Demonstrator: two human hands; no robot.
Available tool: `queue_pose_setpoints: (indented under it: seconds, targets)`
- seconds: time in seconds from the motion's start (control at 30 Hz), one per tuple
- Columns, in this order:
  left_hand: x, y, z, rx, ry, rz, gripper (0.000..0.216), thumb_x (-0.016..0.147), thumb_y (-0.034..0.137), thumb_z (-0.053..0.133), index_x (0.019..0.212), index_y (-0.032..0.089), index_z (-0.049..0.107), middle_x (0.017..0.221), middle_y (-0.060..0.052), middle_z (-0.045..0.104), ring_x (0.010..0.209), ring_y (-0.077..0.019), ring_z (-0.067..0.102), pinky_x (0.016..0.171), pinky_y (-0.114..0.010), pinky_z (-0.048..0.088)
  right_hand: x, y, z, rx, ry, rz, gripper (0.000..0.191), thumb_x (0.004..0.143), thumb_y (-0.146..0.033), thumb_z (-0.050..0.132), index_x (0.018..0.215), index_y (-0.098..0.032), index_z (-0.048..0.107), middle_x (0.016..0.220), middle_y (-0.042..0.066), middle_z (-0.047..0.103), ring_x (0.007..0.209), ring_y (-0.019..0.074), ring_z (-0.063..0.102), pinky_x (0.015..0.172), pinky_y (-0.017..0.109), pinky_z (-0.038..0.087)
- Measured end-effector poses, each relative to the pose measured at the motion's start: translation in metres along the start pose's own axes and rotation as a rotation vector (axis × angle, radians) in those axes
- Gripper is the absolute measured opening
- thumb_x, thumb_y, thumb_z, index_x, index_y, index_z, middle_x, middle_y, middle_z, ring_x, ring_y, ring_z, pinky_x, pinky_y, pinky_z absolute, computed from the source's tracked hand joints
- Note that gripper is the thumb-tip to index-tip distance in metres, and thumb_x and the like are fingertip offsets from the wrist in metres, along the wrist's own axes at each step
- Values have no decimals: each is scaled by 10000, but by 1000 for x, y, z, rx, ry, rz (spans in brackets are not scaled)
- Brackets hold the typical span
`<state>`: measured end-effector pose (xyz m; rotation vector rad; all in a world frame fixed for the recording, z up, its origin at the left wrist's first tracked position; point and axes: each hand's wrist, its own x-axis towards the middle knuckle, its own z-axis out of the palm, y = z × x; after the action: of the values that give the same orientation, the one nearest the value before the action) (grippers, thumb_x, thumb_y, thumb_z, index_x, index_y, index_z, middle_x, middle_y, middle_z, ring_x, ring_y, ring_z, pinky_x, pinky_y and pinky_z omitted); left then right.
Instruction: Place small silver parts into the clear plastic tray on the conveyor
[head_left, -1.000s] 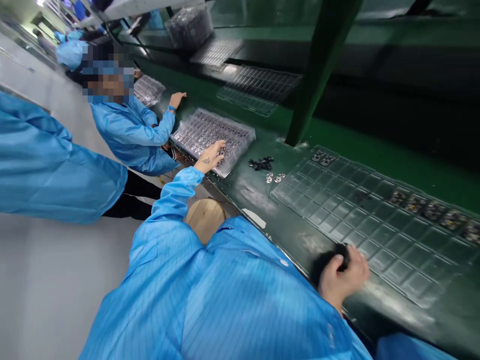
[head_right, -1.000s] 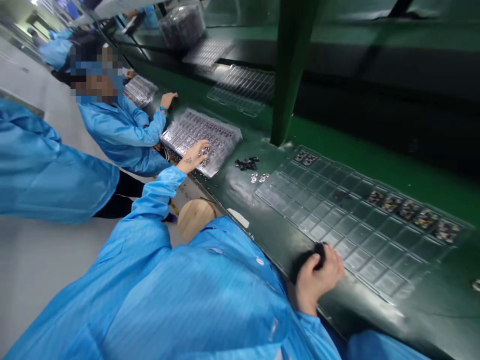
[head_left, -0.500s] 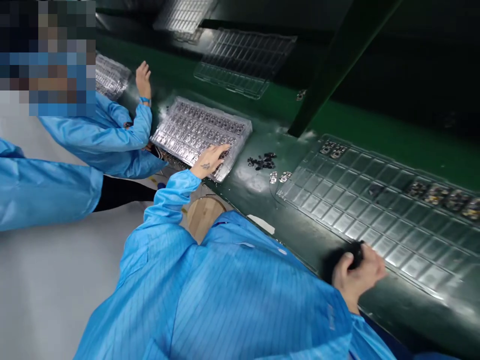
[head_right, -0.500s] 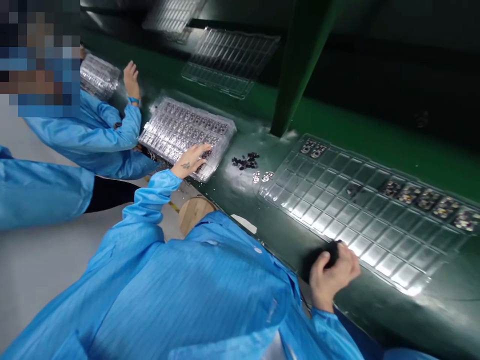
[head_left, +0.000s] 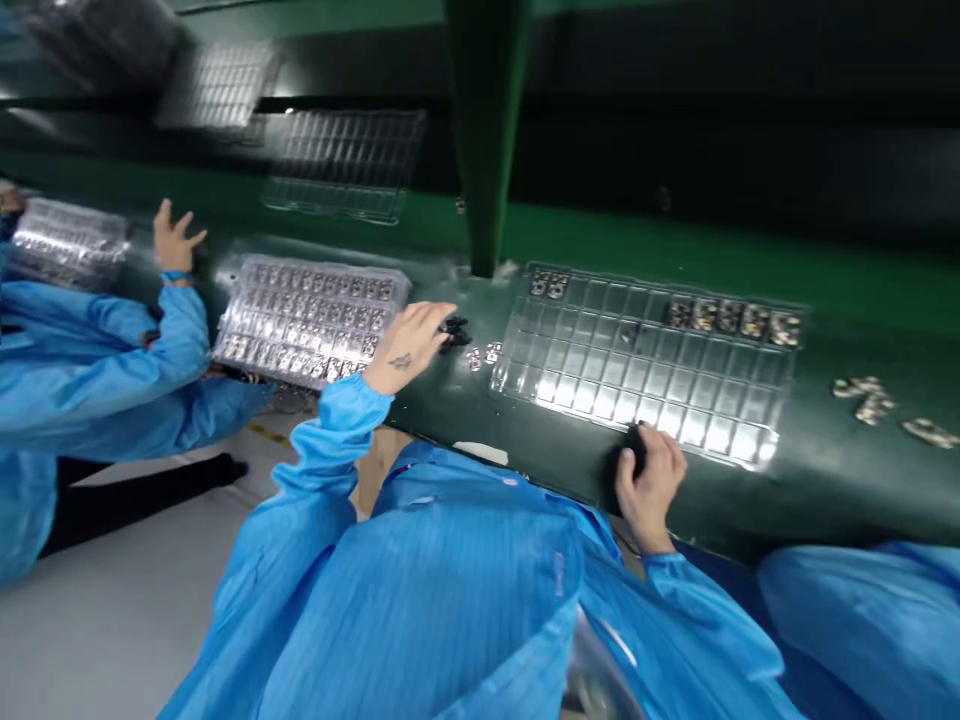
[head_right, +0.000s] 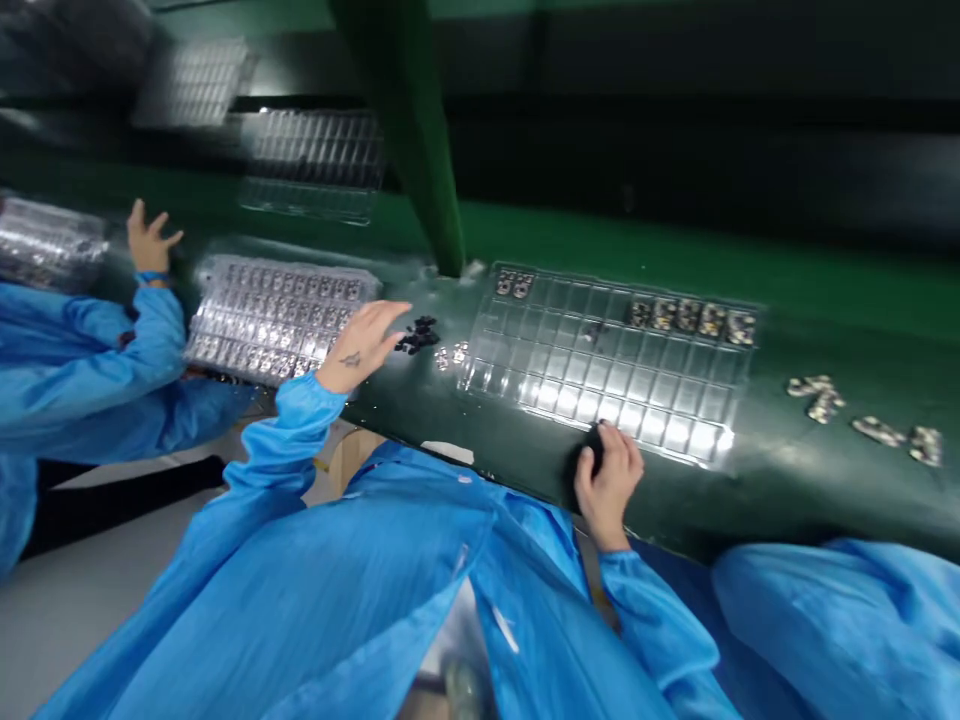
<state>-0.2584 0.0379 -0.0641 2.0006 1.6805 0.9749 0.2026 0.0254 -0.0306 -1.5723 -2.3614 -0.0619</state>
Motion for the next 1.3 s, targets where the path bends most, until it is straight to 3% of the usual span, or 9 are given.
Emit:
queue_pose_setpoints:
  seconds: [0.1,0.2,0.3,0.4,0.67,0.93,1.3]
  targets:
    - [63,26,43,-73,-103,115,400,1001,315,386,1349,157,502,1351,-77,530,1235,-224,459,1052,-369,375,-1,1,-2,-7,3,26,424,952,-284,415,1321,-107,525,1299,136,574,1294,261,440,1096,473,345]
    - [115,32,86,-79,-168,160,409,955,246,465,1349,142,505,1338,-89,530,1198,-252,474,1026,-391,390,-2,2,-5,13,5,38,422,949,-269,419,1328,-111,519,1288,134,579,1293,254,444,1097,460,352]
    - [148,28,112,-28,-180,123,422,904,184,535,1319,108,527,1294,-112,549,1163,-290,480,999,-410,397,-3,3,-6,42,17,45,426,943,-248,442,1345,-123,509,1293,127,578,1295,248,442,1094,450,357]
    - [165,23,123,24,-186,105,397,895,189,555,1281,99,546,1230,-128,573,1119,-314,491,954,-432,405,-3,4,-6,58,21,70,422,941,-243,451,1346,-140,510,1300,117,581,1291,248,449,1087,454,361]
    - [180,26,133,131,-164,199,357,906,267,572,1227,111,567,1132,-142,604,1043,-344,508,855,-449,412,-6,9,-8,56,-5,73,418,943,-224,456,1351,-142,493,1342,108,556,1317,250,426,1088,446,348]
    - [170,47,126,309,-256,109,391,917,258,566,1289,142,528,1186,-113,601,1103,-310,495,891,-418,383,-8,8,-13,33,-54,89,457,942,-191,475,1397,-199,436,1385,81,524,1336,245,405,1084,444,349]
    - [180,29,132,127,-295,156,487,850,276,672,1295,153,517,1169,-93,595,1075,-294,492,884,-396,369,-10,11,-12,32,-41,67,450,945,-196,479,1393,-198,444,1370,85,535,1323,267,419,1072,469,357]
